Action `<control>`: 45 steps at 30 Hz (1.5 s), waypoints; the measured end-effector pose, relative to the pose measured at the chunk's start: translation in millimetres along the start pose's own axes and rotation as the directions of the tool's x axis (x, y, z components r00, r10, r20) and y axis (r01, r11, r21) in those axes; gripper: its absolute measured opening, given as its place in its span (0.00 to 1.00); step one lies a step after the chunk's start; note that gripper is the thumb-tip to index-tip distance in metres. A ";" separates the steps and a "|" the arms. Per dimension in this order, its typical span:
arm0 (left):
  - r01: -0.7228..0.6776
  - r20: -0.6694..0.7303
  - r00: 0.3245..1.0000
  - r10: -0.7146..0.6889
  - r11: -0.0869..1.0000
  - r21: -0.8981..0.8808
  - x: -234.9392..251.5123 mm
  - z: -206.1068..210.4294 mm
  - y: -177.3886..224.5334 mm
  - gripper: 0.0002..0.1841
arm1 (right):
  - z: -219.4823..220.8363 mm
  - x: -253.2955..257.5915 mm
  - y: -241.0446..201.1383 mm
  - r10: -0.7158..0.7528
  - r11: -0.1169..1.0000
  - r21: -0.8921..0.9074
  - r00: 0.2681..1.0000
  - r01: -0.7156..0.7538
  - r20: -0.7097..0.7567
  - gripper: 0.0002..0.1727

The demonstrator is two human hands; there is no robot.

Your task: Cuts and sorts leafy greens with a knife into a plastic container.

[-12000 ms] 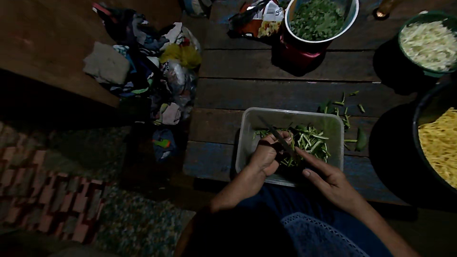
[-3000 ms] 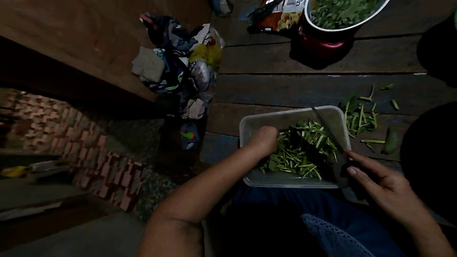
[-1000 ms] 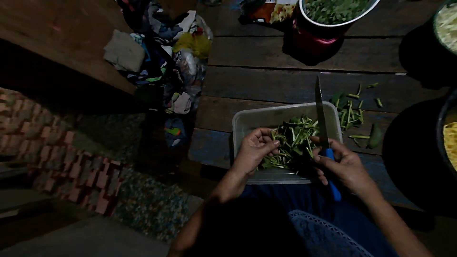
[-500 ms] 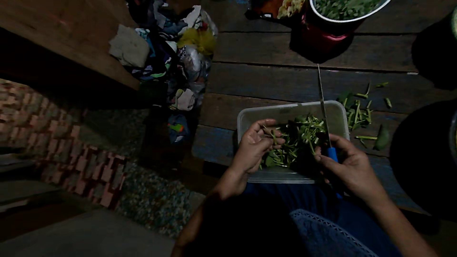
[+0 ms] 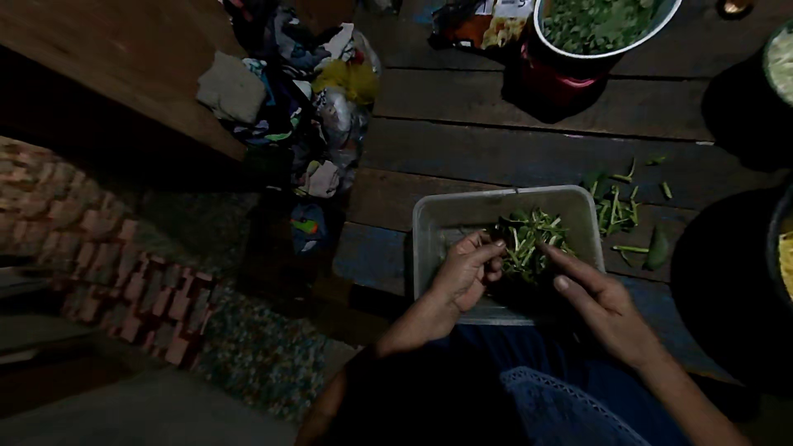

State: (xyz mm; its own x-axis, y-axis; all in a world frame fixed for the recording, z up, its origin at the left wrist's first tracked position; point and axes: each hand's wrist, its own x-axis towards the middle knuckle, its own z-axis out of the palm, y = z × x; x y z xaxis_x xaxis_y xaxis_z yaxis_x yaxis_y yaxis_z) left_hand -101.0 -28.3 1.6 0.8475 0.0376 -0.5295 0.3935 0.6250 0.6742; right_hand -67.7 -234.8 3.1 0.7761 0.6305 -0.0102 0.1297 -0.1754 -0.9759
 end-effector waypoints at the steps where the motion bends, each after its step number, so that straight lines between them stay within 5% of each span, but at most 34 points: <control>1: 0.015 -0.012 1.000 -0.016 0.999 -0.045 -0.3 -1.4 2.4 0.08 | -1.0 -2.3 -0.7 -0.027 1.000 0.000 0.998 0.027 0.052 0.29; 11: 0.123 -0.002 0.992 -0.126 0.971 -0.206 2.8 1.5 1.1 0.07 | 7.5 0.5 7.6 -0.120 0.993 0.046 0.975 0.113 0.186 0.32; 31: 0.114 -0.116 0.984 -0.133 0.981 -0.158 -4.0 9.7 -3.4 0.08 | 13.2 1.9 10.5 -0.035 0.999 -0.012 0.994 0.036 0.108 0.28; 35: 0.138 -0.104 0.982 -0.157 0.975 -0.173 -5.4 7.9 -6.8 0.09 | 13.5 3.0 11.2 0.011 0.999 -0.031 0.993 -0.008 0.118 0.33; 45: 0.203 -0.012 0.978 -0.207 0.966 -0.158 -11.5 4.7 -5.1 0.07 | 16.3 7.8 12.9 0.032 0.997 -0.066 0.997 -0.028 0.066 0.26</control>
State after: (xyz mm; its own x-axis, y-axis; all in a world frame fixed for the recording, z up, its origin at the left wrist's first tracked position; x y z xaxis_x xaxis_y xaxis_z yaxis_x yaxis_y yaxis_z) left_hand -111.1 -35.6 6.7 0.7432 -0.0834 -0.6638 0.4957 0.7351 0.4626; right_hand -70.1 -219.9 -13.1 0.7375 0.6731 -0.0562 0.1484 -0.2427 -0.9587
